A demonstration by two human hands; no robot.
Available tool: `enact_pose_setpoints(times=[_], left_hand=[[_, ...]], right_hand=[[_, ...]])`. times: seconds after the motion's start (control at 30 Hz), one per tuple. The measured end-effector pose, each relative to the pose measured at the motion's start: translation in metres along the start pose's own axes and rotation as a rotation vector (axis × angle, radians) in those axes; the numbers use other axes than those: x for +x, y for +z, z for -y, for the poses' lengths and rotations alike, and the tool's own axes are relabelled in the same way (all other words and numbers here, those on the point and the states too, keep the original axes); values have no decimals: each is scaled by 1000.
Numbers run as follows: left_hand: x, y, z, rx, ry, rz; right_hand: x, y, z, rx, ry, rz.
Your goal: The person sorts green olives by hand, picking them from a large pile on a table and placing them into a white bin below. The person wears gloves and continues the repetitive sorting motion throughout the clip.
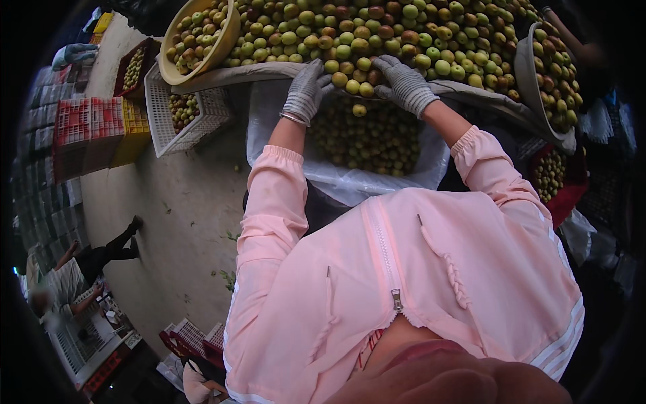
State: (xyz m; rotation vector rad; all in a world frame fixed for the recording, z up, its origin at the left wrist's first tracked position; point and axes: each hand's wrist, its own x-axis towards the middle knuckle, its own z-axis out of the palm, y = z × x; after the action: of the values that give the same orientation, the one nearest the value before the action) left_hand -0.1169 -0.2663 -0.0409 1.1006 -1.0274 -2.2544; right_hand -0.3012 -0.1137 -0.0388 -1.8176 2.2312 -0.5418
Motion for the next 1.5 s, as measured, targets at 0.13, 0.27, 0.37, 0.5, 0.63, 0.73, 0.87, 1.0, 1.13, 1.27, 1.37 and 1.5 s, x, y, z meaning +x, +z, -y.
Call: enact_pose_setpoints(times=[0.13,0.27,0.37,0.5,0.63,0.73,0.87,1.0,1.13,1.27,1.37,1.5], left_hand=[[3,-10,12,-48,1,27],[4,11,9,-2,13,58],[9,5,11,-27,26,75],[12,3,11,-68,27,67],[12,11,4,-46,-9,63],[12,14,6,0,-14,69],[11,18,13,-25,9,72],[13,9,13,-42,13,114],[8,9,10,-41,17,128],[7,5,7,-58,1,95],[2,6,2,-24,-12,51],[0,3,1,-16,-18,51]], right_hand=[[-1,-8,-1,87,-9,-3],[1,-21,-6,-78,170,-12],[6,-18,6,19,186,51],[21,1,-2,167,207,1],[27,3,-11,245,181,-118],[28,2,-10,220,299,-3],[26,4,-7,186,271,-27],[34,8,-2,349,233,33],[45,25,-4,532,77,21],[47,8,5,682,-8,79],[50,10,-25,710,-78,-97],[27,-17,-48,446,-3,-99]])
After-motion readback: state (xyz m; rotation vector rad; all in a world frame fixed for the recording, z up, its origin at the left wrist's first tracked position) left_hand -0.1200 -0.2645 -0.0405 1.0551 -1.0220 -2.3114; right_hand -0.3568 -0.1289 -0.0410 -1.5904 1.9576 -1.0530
